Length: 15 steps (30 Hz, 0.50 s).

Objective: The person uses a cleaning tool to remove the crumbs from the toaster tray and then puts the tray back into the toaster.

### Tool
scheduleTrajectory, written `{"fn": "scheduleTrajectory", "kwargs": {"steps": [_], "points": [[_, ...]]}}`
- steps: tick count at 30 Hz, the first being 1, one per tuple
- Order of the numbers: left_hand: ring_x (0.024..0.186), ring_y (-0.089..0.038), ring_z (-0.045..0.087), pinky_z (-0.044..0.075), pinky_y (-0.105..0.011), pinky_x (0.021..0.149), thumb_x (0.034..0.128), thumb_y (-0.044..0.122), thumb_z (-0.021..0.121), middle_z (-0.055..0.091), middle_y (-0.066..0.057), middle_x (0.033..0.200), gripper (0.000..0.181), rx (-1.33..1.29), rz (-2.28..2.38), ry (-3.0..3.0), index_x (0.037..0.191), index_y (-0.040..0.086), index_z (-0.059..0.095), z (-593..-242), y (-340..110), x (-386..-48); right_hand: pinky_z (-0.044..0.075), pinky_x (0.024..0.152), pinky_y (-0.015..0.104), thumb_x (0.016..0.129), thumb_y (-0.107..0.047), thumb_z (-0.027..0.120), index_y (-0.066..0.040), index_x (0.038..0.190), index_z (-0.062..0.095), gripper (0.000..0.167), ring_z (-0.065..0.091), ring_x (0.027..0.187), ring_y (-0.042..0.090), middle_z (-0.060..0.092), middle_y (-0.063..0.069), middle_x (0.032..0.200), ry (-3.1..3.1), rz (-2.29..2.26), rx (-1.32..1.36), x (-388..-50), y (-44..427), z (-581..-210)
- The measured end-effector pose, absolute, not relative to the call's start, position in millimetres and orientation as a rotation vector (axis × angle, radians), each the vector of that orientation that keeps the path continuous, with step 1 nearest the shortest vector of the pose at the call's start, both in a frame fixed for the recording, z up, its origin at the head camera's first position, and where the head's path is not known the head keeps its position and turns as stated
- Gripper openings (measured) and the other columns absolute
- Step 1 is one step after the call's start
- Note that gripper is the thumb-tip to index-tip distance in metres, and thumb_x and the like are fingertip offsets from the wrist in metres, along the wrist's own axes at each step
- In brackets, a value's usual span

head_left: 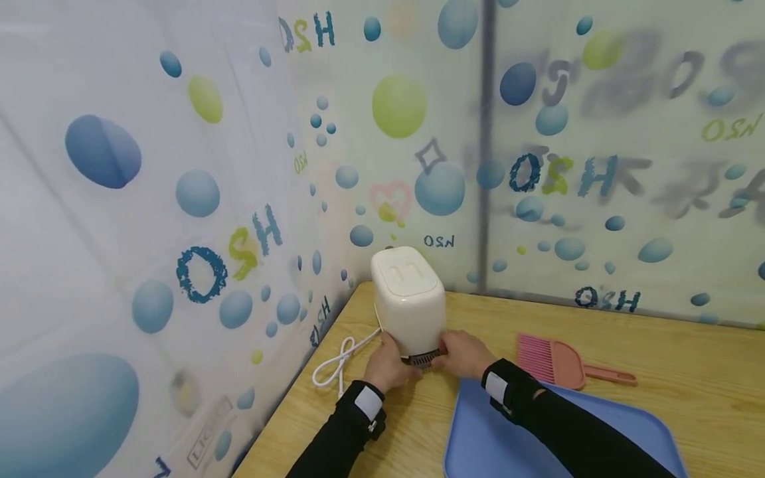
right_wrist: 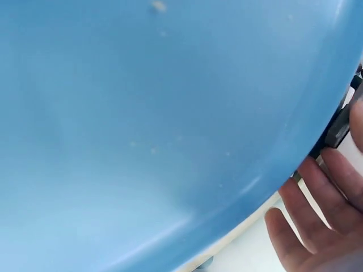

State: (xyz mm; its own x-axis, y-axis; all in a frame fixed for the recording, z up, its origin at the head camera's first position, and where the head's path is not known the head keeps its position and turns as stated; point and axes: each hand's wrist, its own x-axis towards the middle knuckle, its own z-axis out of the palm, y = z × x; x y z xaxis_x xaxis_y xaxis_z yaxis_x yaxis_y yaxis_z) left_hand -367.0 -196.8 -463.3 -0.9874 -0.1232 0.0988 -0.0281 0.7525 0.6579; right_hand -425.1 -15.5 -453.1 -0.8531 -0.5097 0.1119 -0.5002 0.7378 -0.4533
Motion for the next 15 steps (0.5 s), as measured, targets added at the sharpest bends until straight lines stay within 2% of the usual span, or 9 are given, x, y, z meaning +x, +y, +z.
{"fn": "scheduleTrajectory", "kwargs": {"steps": [3,7,10,12,15], "points": [[0.086,-0.03,0.062,0.049,-0.04,0.07,0.0744,0.026,0.093,0.065,-0.028,0.108,0.109,0.165,-0.984,-2.836,0.148,-0.014,0.023,-463.3,-194.9,-368.3,0.043,0.064,0.035,0.088,-0.015,0.079,-0.008,0.086,0.061,0.02,0.05,0.068,0.019,0.056,0.001,0.075,2.913,-0.781,-0.828,-428.7,-14.1,-455.8],[0.084,-0.03,0.061,0.049,-0.041,0.069,0.0731,0.028,0.094,0.065,-0.025,0.105,0.107,0.199,-0.949,-2.854,0.146,-0.013,0.028,-461.6,-194.7,-370.2,0.051,0.071,0.039,0.085,-0.018,0.083,-0.005,0.095,0.065,0.025,0.058,0.076,0.021,0.064,0.004,0.085,2.911,-0.799,-0.761,-433.3,-10.1,-455.4],[0.093,-0.034,0.064,0.051,-0.043,0.075,0.0702,0.027,0.096,0.064,-0.027,0.112,0.106,0.188,-0.966,-2.85,0.144,-0.012,0.03,-461.4,-197.1,-372.4,0.054,0.083,0.048,0.079,-0.021,0.089,0.004,0.116,0.063,0.051,0.065,0.093,0.029,0.069,0.016,0.106,2.906,-0.782,-0.706,-435.8,-7.1,-452.6],[0.101,-0.037,0.064,0.052,-0.045,0.081,0.0679,0.024,0.097,0.061,-0.029,0.117,0.107,0.16,-0.989,-2.836,0.142,-0.011,0.029,-462.2,-199.5,-374.6,0.052,0.092,0.053,0.076,-0.02,0.092,0.008,0.131,0.055,0.072,0.065,0.107,0.035,0.066,0.023,0.121,2.893,-0.77,-0.711,-437.2,-6.0,-451.5],[0.11,-0.042,0.062,0.051,-0.048,0.09,0.0642,0.02,0.099,0.058,-0.032,0.122,0.107,0.109,-1.015,-2.802,0.14,-0.011,0.03,-465.1,-202.1,-377.9,0.048,0.098,0.056,0.073,-0.017,0.093,0.011,0.142,0.041,0.092,0.061,0.117,0.041,0.06,0.029,0.131,2.858,-0.782,-0.744,-439.3,-5.6,-453.1]]}}
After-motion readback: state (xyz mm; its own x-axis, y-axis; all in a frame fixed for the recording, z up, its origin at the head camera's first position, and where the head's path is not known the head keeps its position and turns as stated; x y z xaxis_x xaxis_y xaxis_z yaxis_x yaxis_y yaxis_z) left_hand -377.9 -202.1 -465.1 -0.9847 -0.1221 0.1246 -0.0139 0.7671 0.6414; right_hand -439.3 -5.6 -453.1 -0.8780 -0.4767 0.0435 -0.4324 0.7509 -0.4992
